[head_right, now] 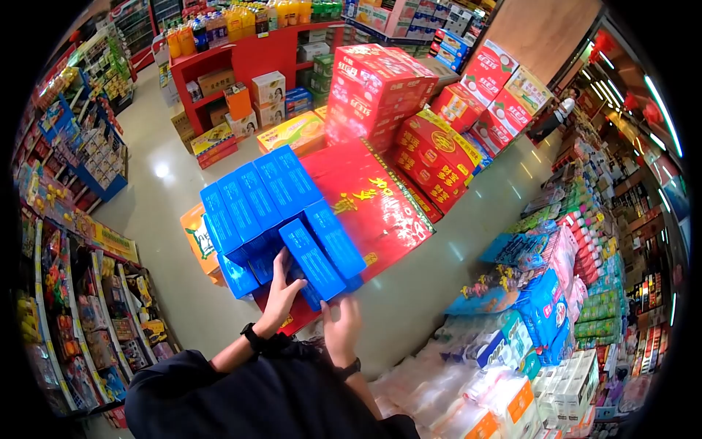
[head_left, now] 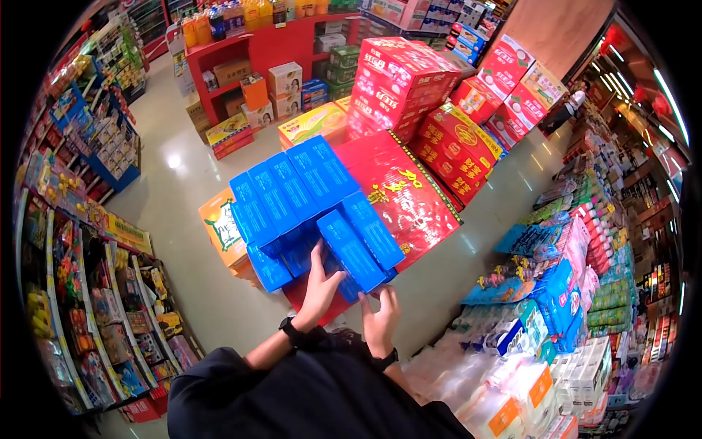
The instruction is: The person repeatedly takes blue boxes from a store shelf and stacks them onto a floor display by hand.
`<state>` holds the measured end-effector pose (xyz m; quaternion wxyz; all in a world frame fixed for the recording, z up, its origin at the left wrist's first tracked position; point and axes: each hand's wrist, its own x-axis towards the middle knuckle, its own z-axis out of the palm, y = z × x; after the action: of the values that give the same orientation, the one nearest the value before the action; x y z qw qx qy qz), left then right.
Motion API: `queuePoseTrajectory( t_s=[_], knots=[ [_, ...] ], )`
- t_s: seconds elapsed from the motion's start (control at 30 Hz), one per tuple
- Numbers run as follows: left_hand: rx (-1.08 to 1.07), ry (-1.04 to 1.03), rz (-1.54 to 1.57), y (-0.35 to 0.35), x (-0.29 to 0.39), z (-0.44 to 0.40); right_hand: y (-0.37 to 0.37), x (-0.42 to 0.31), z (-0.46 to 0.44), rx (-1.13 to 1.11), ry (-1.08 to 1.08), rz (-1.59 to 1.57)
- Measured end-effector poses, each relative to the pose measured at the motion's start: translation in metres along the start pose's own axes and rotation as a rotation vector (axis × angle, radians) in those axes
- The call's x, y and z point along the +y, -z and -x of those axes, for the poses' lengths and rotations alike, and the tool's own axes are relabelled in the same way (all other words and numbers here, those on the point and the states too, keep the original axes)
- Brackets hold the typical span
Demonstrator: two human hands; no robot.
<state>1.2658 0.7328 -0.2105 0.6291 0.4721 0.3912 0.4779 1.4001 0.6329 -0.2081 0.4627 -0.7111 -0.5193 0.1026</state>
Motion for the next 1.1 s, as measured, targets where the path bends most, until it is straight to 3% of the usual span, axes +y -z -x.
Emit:
queuePoseTrajectory(
  t_s=[0.53,0.83,1.1],
  knots=[
    [0.031,0.109,0.195,0.013,-0.012,-0.006,-0.013,-0.016,0.003,0.114,0.083,0.115],
    [-0.019,0.024,0.119,-0.001,0.007,-0.002,-0.006,-0.026,-0.002,0.148,0.06,0.09],
    [-0.022,0.071,0.105,0.003,-0.007,-0.012,-0.018,-0.015,0.0,0.187,0.045,0.132]
  ],
)
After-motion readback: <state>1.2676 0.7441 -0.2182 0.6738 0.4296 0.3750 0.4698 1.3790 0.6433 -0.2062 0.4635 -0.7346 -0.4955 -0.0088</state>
